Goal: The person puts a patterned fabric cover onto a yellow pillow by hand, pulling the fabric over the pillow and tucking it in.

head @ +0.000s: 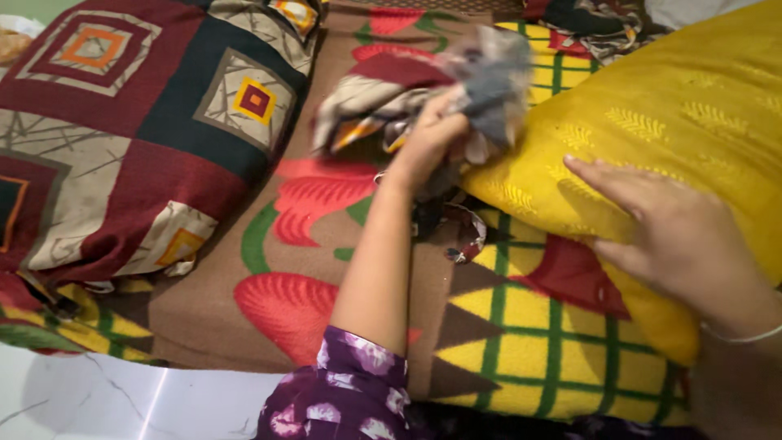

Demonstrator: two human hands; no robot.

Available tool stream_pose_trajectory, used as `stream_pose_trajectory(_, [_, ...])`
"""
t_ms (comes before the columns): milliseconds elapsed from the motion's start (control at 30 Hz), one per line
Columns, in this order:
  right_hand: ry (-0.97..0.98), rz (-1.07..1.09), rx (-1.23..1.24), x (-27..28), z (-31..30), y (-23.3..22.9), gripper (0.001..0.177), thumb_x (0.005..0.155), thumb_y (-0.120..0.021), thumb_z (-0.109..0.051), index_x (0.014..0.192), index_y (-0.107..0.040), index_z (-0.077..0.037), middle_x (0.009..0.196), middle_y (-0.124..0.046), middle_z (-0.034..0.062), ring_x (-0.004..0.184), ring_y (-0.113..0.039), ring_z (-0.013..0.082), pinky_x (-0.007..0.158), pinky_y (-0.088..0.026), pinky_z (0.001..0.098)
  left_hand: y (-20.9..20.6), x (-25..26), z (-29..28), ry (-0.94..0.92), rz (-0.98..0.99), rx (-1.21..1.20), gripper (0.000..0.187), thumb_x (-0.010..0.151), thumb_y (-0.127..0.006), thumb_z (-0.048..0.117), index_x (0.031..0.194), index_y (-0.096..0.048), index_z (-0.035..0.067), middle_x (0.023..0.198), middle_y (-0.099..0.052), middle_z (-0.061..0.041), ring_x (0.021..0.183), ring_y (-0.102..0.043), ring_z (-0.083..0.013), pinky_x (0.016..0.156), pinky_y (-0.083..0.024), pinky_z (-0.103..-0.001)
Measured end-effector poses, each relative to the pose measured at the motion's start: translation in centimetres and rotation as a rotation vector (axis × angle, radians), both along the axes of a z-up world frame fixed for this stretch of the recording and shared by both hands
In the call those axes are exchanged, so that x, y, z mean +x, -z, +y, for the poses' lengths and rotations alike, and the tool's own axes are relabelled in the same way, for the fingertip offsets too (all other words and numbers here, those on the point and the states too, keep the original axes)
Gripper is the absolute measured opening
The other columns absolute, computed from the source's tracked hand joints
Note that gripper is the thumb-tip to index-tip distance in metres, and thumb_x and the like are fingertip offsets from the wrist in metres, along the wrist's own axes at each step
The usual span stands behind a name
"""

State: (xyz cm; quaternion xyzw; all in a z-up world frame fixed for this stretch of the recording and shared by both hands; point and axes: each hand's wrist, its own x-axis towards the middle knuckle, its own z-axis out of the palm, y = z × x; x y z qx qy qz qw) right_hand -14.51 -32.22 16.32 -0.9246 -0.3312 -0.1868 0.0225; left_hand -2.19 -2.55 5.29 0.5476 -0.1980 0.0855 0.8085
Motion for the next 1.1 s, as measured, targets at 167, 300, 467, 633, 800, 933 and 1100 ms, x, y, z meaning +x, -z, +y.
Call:
stream_pose_trajectory(167, [0.184,0.221,-0.063,2.6,-0.2,-2.1,0.087,0.071,-0.085,-0.031,0.151,-0.050,-0.038,0.138,-0.069,-0.0021,0.104,-0.073,0.0194,0.087,-0.059,0.0328,0.3,-0.4,0.0,0.203,-0.017,-0.056,0.046,0.096,-0.053,0.016,0.140,-0.059,0.003,0.073,-0.057,0.004,0.056,-0.048,-0.0050,0.051,-0.038,-0.022])
stream_pose_trajectory(300, [-0.325,0.359,0.510,8.0,-2.4,-2.2,0.069,0.084,-0.067,-0.012,0.152,-0.052,-0.013,0.129,-0.069,0.0087,0.120,-0.066,0.0202,0.104,-0.051,0.0354,1.3,0.9,4.6,-0.116,-0.078,-0.210,0.040,0.095,-0.053,0.018,0.131,-0.063,0.007,0.061,-0.054,0.003,0.049,-0.048,-0.0077,0.051,-0.041,-0.024])
stream_pose_trajectory(467, [-0.047,0.362,0.424,14.9,-3.1,-2.2,0.049,0.098,-0.058,-0.028,0.144,-0.063,-0.013,0.128,-0.072,0.0104,0.104,-0.069,0.0260,0.088,-0.056,0.0415,2.1,3.4,6.1,-0.428,0.041,0.150,0.019,0.094,-0.053,0.017,0.102,-0.066,0.005,0.077,-0.048,0.007,0.068,-0.041,-0.0041,0.059,-0.035,-0.023])
stream_pose_trajectory(633, [0.013,0.192,-0.036,8.3,0.2,3.1,0.046,0.099,-0.052,-0.053,0.135,-0.068,-0.030,0.154,-0.058,-0.0075,0.126,-0.062,0.0183,0.095,-0.044,0.0481,2.3,3.0,6.5,-0.402,-0.020,0.205,0.022,0.092,-0.056,0.014,0.107,-0.067,0.002,0.085,-0.054,0.007,0.077,-0.046,-0.0053,0.068,-0.040,-0.022])
stream_pose_trajectory(800, [-0.202,-0.141,-0.133,0.9,1.3,5.8,0.073,0.085,-0.056,-0.064,0.147,-0.051,-0.026,0.161,-0.037,0.0127,0.148,-0.032,0.0347,0.120,-0.022,0.0573,2.1,1.9,6.3,-0.476,-0.152,0.198,0.026,0.093,-0.058,0.010,0.115,-0.068,0.000,0.095,-0.061,0.005,0.086,-0.054,-0.0062,0.077,-0.046,-0.022])
stream_pose_trajectory(933, [0.053,-0.143,-0.398,-5.9,2.4,8.4,0.080,0.087,-0.068,-0.043,0.159,-0.040,-0.025,0.161,-0.031,0.0180,0.149,-0.027,0.0361,0.121,-0.018,0.0607,2.3,-0.3,6.3,-0.615,-0.151,0.195,0.024,0.094,-0.059,0.010,0.112,-0.069,-0.001,0.089,-0.062,0.005,0.078,-0.053,-0.0070,0.069,-0.045,-0.025])
stream_pose_trajectory(1100, [0.182,-0.348,-0.221,-5.6,0.7,6.3,0.100,0.058,-0.080,-0.045,0.148,-0.052,-0.013,0.152,-0.050,0.0227,0.141,-0.049,0.0354,0.116,-0.036,0.0590,1.1,-1.9,6.2,-0.664,-0.071,0.150,0.020,0.092,-0.060,0.012,0.105,-0.067,-0.002,0.080,-0.061,0.002,0.071,-0.053,-0.0088,0.065,-0.046,-0.028])
